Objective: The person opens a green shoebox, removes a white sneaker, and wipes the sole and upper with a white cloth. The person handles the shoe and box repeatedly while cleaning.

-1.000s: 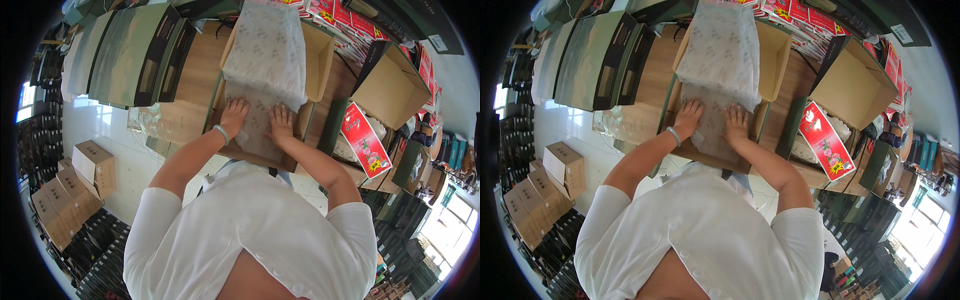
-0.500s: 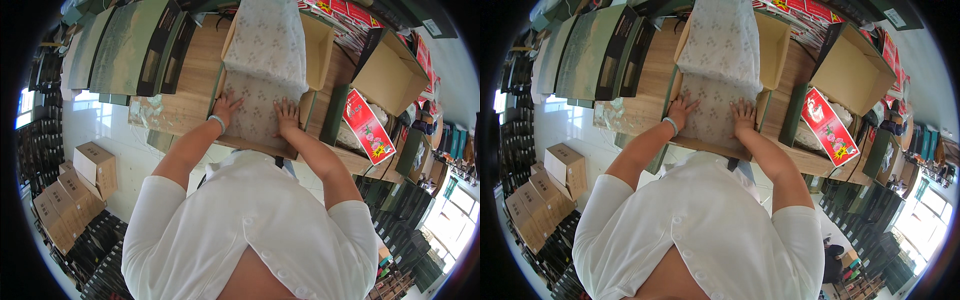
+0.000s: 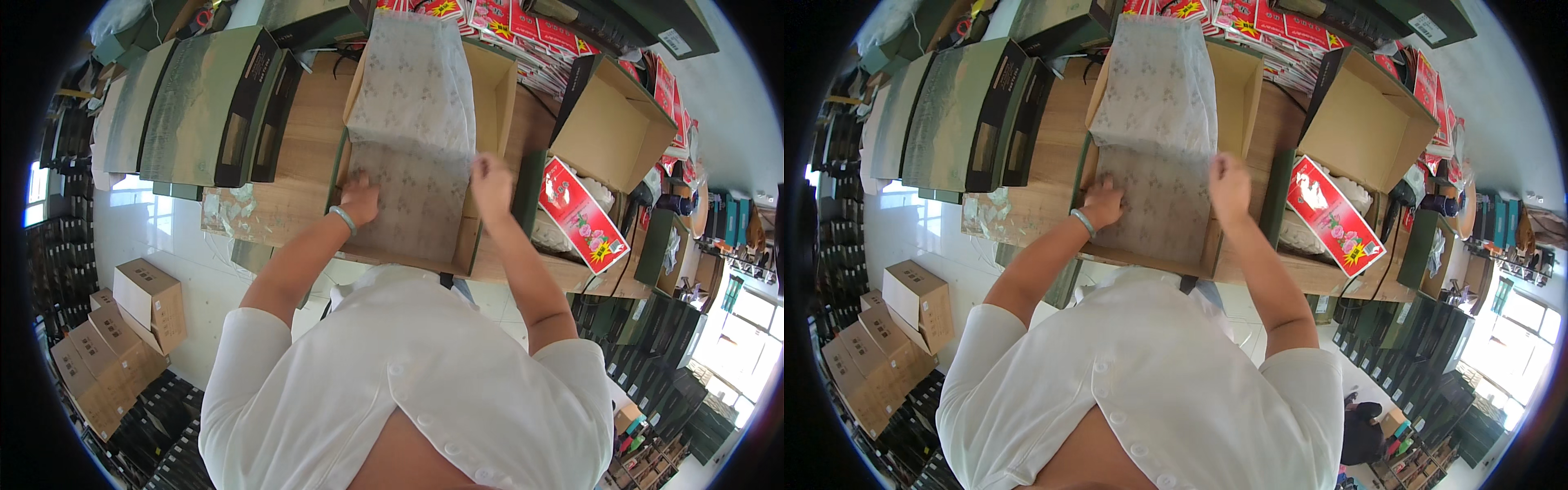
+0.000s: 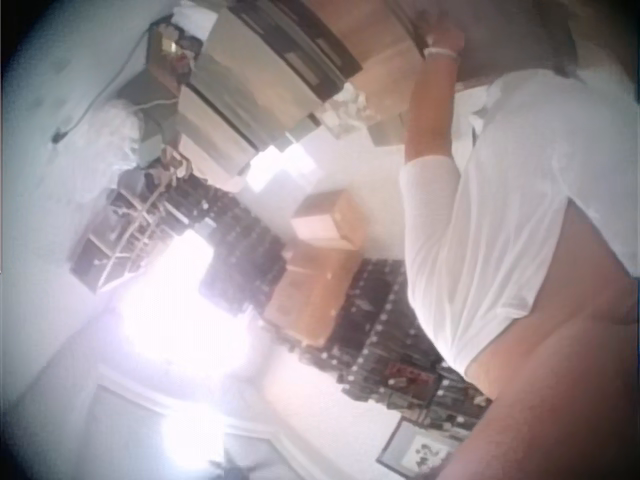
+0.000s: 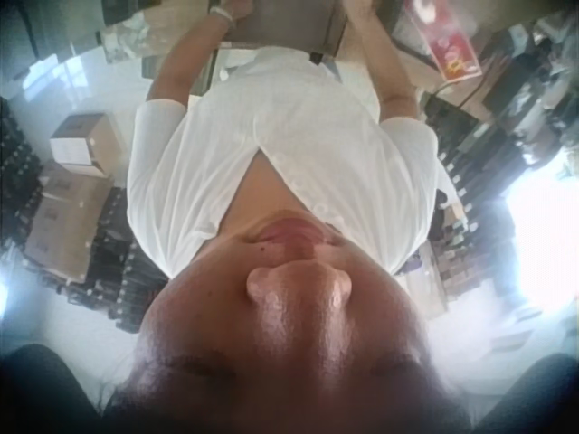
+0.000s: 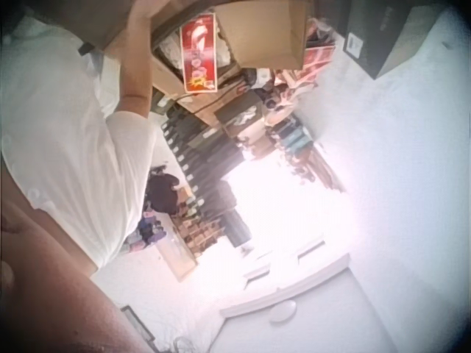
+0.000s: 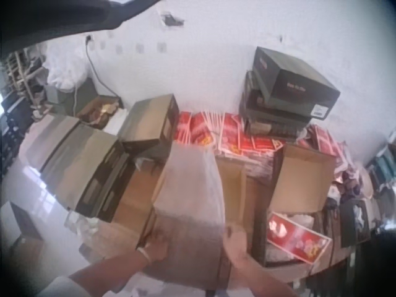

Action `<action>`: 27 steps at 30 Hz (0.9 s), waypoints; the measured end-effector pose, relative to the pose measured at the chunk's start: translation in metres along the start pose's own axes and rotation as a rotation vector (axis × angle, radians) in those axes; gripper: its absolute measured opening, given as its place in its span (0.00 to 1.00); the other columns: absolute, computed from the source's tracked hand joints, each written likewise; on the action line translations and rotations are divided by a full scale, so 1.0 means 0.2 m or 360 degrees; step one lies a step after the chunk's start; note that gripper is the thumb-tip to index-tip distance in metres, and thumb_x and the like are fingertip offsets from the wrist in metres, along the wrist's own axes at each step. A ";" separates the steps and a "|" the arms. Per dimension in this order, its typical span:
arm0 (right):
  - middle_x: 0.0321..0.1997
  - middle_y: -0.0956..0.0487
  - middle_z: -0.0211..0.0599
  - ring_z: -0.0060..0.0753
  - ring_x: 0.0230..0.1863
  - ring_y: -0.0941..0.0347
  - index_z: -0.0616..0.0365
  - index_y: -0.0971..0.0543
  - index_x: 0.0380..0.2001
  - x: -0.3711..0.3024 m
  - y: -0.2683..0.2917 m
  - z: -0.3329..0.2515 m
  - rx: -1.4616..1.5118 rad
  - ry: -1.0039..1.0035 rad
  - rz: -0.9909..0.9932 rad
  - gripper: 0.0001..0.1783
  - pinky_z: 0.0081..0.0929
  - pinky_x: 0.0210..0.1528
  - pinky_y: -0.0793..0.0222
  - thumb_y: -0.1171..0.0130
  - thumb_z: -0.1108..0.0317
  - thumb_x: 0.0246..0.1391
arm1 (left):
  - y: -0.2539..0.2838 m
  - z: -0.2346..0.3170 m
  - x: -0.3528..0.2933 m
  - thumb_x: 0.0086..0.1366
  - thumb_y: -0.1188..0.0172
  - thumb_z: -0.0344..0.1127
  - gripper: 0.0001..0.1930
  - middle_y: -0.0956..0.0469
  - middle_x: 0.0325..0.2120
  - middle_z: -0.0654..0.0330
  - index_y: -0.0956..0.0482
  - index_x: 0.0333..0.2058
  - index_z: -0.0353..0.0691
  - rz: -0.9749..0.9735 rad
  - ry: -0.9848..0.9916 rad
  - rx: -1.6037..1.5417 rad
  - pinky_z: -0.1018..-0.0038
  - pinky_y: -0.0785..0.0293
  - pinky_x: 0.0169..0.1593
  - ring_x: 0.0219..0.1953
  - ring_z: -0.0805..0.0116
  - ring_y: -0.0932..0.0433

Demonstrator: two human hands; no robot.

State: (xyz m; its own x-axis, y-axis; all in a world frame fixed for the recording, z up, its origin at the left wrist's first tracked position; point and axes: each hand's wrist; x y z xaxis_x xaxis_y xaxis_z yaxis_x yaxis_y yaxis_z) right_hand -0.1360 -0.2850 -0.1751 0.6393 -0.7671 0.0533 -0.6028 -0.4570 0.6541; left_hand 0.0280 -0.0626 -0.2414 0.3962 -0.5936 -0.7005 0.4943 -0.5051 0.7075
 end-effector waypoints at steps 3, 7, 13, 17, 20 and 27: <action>0.39 0.20 0.49 0.48 0.42 0.23 0.62 0.23 0.41 0.29 0.01 0.15 -0.0024 0.0090 0.0176 0.11 0.38 0.46 0.28 0.43 0.71 0.55 | 0.12 0.08 0.00 0.63 0.43 0.35 0.21 0.41 0.63 0.44 0.29 0.56 0.43 0.0827 -0.0104 -0.0667 0.50 0.39 0.62 0.59 0.43 0.37; 0.44 0.19 0.49 0.47 0.47 0.22 0.61 0.24 0.46 0.50 -0.04 0.22 -0.0288 -0.0036 -0.0319 0.17 0.34 0.49 0.27 0.40 0.70 0.52 | 0.22 0.07 0.07 0.62 0.45 0.33 0.27 0.42 0.64 0.47 0.35 0.61 0.43 0.1866 -0.0262 -0.0306 0.53 0.47 0.68 0.65 0.47 0.42; 0.53 0.26 0.53 0.54 0.49 0.25 0.59 0.26 0.48 0.51 -0.09 0.13 -0.0550 -0.0249 -0.0574 0.21 0.38 0.53 0.28 0.39 0.68 0.49 | 0.24 0.00 0.15 0.58 0.41 0.30 0.39 0.46 0.66 0.53 0.47 0.67 0.48 0.1642 -0.0172 -0.0135 0.54 0.57 0.71 0.70 0.50 0.51; 0.57 0.34 0.57 0.63 0.54 0.30 0.62 0.31 0.52 0.44 -0.12 0.04 -0.0653 -0.0364 -0.0640 0.26 0.48 0.56 0.31 0.38 0.63 0.53 | 0.22 0.01 0.15 0.57 0.40 0.29 0.41 0.48 0.67 0.55 0.48 0.68 0.50 0.1567 -0.0156 -0.0160 0.53 0.59 0.72 0.70 0.52 0.52; 0.54 0.33 0.55 0.60 0.55 0.32 0.62 0.30 0.50 0.34 -0.16 0.00 -0.0765 -0.0241 -0.0483 0.21 0.52 0.56 0.33 0.41 0.63 0.56 | 0.21 0.01 0.15 0.56 0.39 0.29 0.42 0.48 0.67 0.55 0.48 0.68 0.50 0.1558 -0.0147 -0.0143 0.53 0.59 0.71 0.70 0.52 0.53; 0.51 0.30 0.49 0.54 0.55 0.34 0.59 0.30 0.47 0.23 -0.20 -0.01 -0.0905 0.0070 -0.0388 0.16 0.49 0.54 0.36 0.45 0.71 0.55 | 0.19 0.00 0.17 0.55 0.38 0.28 0.44 0.50 0.67 0.56 0.50 0.69 0.51 0.1577 -0.0167 -0.0146 0.53 0.59 0.71 0.71 0.52 0.54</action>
State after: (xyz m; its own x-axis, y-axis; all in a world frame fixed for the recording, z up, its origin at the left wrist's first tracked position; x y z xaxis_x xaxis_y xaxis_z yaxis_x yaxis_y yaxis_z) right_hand -0.0817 -0.3012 -0.1979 0.7530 -0.6461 -0.1250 -0.0960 -0.2957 0.9504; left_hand 0.0594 -0.1014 -0.2382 0.5935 -0.7752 0.2166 0.0375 0.2954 0.9546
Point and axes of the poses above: each hand's wrist, its own x-axis towards the middle knuckle, its own y-axis out of the back of the hand, z = x × y
